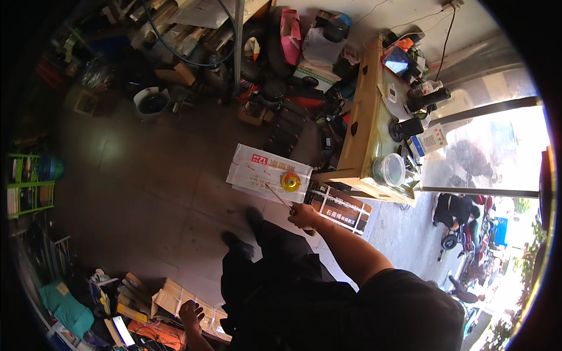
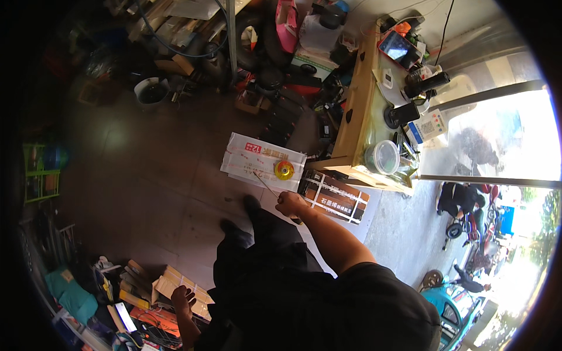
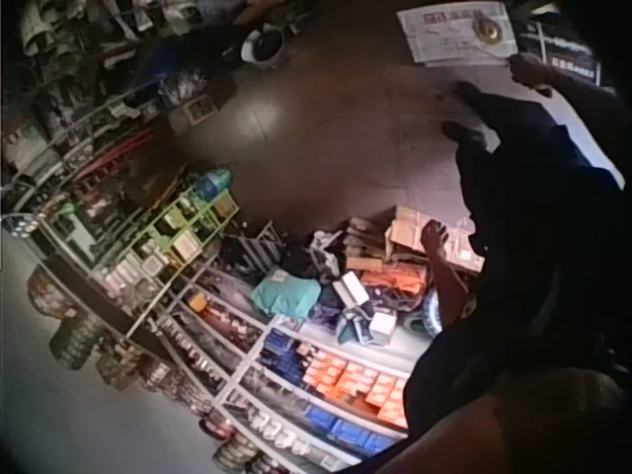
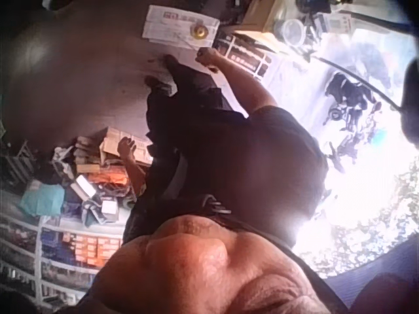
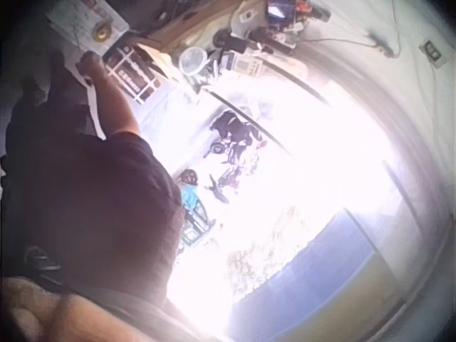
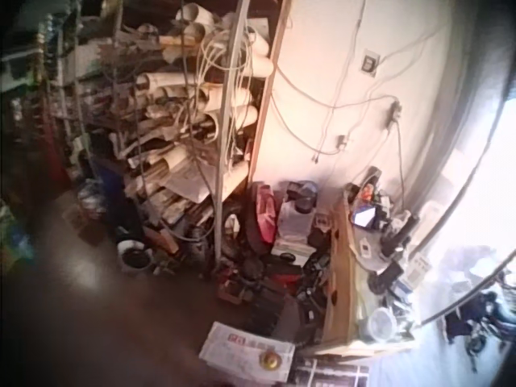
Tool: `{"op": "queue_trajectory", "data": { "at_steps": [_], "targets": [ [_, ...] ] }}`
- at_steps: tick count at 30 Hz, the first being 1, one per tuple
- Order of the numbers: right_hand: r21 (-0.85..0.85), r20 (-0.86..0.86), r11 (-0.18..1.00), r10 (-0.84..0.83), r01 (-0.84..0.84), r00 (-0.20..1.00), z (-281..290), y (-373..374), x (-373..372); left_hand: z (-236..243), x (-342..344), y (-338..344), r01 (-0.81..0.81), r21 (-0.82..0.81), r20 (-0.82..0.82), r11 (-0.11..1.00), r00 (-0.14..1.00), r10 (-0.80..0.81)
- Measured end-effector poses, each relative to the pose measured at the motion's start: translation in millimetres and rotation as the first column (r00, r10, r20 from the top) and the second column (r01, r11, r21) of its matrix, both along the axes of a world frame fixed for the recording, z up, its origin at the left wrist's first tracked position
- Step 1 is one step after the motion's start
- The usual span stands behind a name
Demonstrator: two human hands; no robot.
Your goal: The person unwraps a new tire, places it onto a wheel rim, and uses a screwdriver to pry the tire bead into place around the rim.
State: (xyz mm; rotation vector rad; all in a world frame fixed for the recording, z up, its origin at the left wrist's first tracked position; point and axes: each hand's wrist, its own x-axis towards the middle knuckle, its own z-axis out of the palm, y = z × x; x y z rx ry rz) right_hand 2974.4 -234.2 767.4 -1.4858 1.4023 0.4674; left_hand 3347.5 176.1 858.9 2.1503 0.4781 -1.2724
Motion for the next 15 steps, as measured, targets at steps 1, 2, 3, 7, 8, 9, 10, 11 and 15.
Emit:
{"op": "queue_trajectory", "data": {
  "at_steps": [1,2,3,7,8,9,10,11,15],
  "targets": [
    [0.020,-0.006,0.999,-0.036,0.036,0.999,-1.3,1.4,1.0,-1.3,12.9,-11.0,0.012,-0.002,0.004,1.000,1.000,-0.012],
    [0.008,-0.002,0.999,-0.054,0.054,0.999,-2.6,4.6,-0.2,-4.4,22.5,-21.7,0.029,-0.013,-0.004,0.999,1.000,-0.029],
    [-0.004,-0.038,0.998,-0.057,0.057,0.998,-4.0,9.7,-2.7,-9.0,30.8,-31.8,0.056,-0.014,-0.005,0.998,0.998,-0.056],
    [0.042,-0.196,0.976,-0.200,0.212,0.960,-4.8,42.8,-15.1,-33.4,68.5,-62.7,0.208,-0.049,-0.081,0.977,0.974,-0.211],
    [0.020,-0.206,0.979,-0.194,0.202,0.959,-3.1,53.6,-17.7,-40.9,78.2,-68.2,0.256,-0.041,-0.100,0.966,0.961,-0.259],
    [0.048,-0.265,0.967,-0.228,0.249,0.937,-1.8,64.7,-18.9,-47.2,88.8,-71.4,0.269,-0.021,-0.113,0.963,0.956,-0.270],
    [0.080,-0.289,0.950,-0.267,0.301,0.919,-0.2,74.7,-19.1,-52.9,99.9,-74.5,0.296,-0.025,-0.119,0.955,0.947,-0.297],
    [0.071,-0.259,0.946,-0.290,0.317,0.921,0.9,84.3,-17.1,-57.1,112.1,-77.2,0.323,-0.028,-0.122,0.946,0.938,-0.324],
    [0.081,-0.249,0.898,-0.403,0.434,0.881,2.2,110.6,-2.4,-62.5,154.6,-90.6,0.376,0.024,-0.124,0.926,0.921,-0.370]
  ]
}}
